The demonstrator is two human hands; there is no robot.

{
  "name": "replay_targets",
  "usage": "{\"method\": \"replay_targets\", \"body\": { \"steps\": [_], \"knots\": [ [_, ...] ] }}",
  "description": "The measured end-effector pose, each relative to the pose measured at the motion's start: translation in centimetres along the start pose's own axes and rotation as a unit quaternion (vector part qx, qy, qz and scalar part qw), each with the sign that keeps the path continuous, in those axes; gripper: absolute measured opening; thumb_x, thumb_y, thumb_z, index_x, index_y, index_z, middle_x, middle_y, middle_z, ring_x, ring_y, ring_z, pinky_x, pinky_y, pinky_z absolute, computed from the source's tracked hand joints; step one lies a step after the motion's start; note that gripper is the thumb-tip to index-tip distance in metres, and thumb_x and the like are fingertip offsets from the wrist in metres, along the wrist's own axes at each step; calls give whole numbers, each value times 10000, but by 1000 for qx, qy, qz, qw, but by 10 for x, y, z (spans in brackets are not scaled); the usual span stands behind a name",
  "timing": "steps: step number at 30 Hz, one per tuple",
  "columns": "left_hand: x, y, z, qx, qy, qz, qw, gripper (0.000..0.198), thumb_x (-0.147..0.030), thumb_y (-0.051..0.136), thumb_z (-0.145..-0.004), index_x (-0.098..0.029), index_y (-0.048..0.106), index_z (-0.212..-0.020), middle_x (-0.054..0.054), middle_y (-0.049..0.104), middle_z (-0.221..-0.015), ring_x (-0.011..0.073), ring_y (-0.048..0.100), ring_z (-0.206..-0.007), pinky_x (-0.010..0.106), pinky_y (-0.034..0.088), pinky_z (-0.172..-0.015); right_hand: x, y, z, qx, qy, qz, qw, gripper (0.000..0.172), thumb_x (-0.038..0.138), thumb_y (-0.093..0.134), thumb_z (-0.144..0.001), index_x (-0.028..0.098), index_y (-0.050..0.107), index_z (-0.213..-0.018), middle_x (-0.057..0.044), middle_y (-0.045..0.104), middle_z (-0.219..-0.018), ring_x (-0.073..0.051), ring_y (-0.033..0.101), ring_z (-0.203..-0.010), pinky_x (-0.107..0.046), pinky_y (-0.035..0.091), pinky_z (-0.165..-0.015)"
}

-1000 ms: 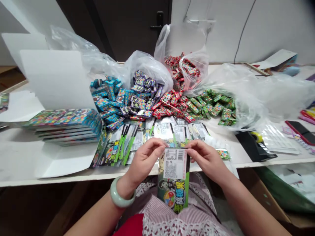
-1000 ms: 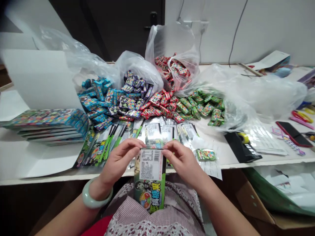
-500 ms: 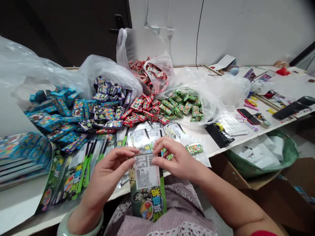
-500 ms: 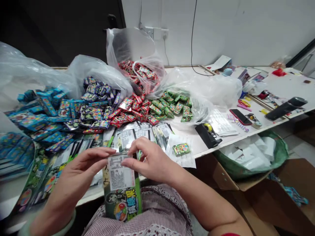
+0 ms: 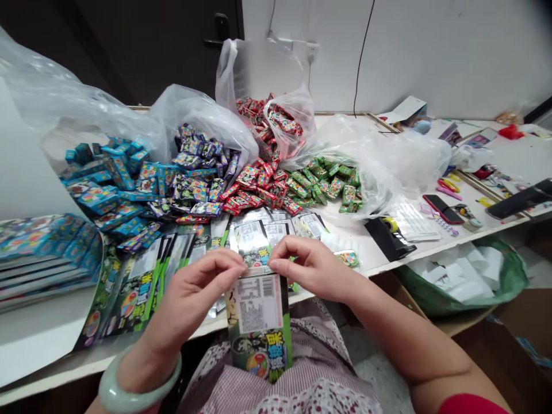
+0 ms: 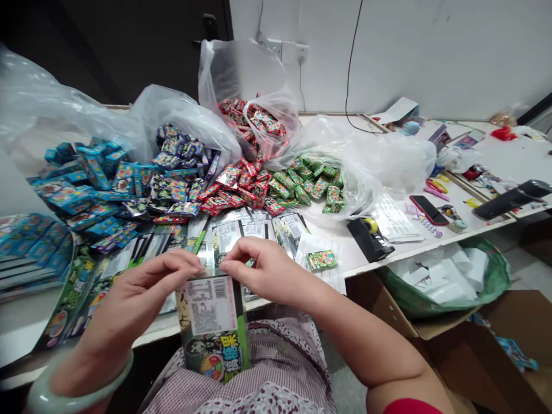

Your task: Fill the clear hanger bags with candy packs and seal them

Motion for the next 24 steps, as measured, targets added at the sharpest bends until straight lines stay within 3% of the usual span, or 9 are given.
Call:
{"method": "replay_targets", "body": {
  "steps": [2, 8, 15, 18, 24],
  "knots": [
    [1, 1, 3, -1, 6, 9, 1000, 80, -203, 615, -862, -236, 678, -827, 39, 668, -892, 170, 630, -870, 285, 538, -758, -2, 1, 7, -13, -29, 31, 999, 112, 289, 597, -875, 196, 635, -826, -10, 635, -849, -132, 581, -799, -278, 461, -700],
    [-1, 10, 10, -34, 39, 41, 998, 106, -126, 655, -824, -213, 658, -884, 21, 647, -872, 140, 625, -854, 249, 532, -738, -25, 8, 22, -66, 1, -23, 998, 171, 304, 652, -856, 243, 640, -1015, -33, 647, -982, -162, 614, -897, -296, 509, -708],
    [4, 17, 19, -1, 31, 16, 999, 92, -160, 620, -872, -209, 628, -948, 30, 621, -922, 138, 603, -884, 251, 509, -746, -28, 13, 32, -87, -86, 62, 991, 60, 235, 565, -917, 239, 621, -938, -37, 631, -954, -162, 599, -929, -321, 505, -766],
    [5, 19, 19, -14, 15, 15, 1000, 146, -167, 611, -879, -217, 616, -1017, 29, 612, -936, 130, 599, -873, 237, 506, -735, -31, 15, 34, -107, -89, 63, 988, 69, 224, 560, -916, 238, 605, -966, -44, 610, -979, -167, 592, -958, -309, 513, -745],
    [1, 21, 12, -6, 49, 6, 999, 102, -150, 594, -882, -216, 635, -948, 29, 607, -897, 139, 595, -866, 247, 499, -744, -33, 25, 35, -137, -112, 16, 984, 99, 202, 555, -912, 245, 593, -993, -38, 596, -983, -150, 587, -955, -289, 520, -761]
  ]
}}
Point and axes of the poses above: each hand's wrist, its own z-axis away from the middle knuckle, its own y-axis out of the palm, x = y × z, the point moved 2 cm from there along -z, towards the middle knuckle
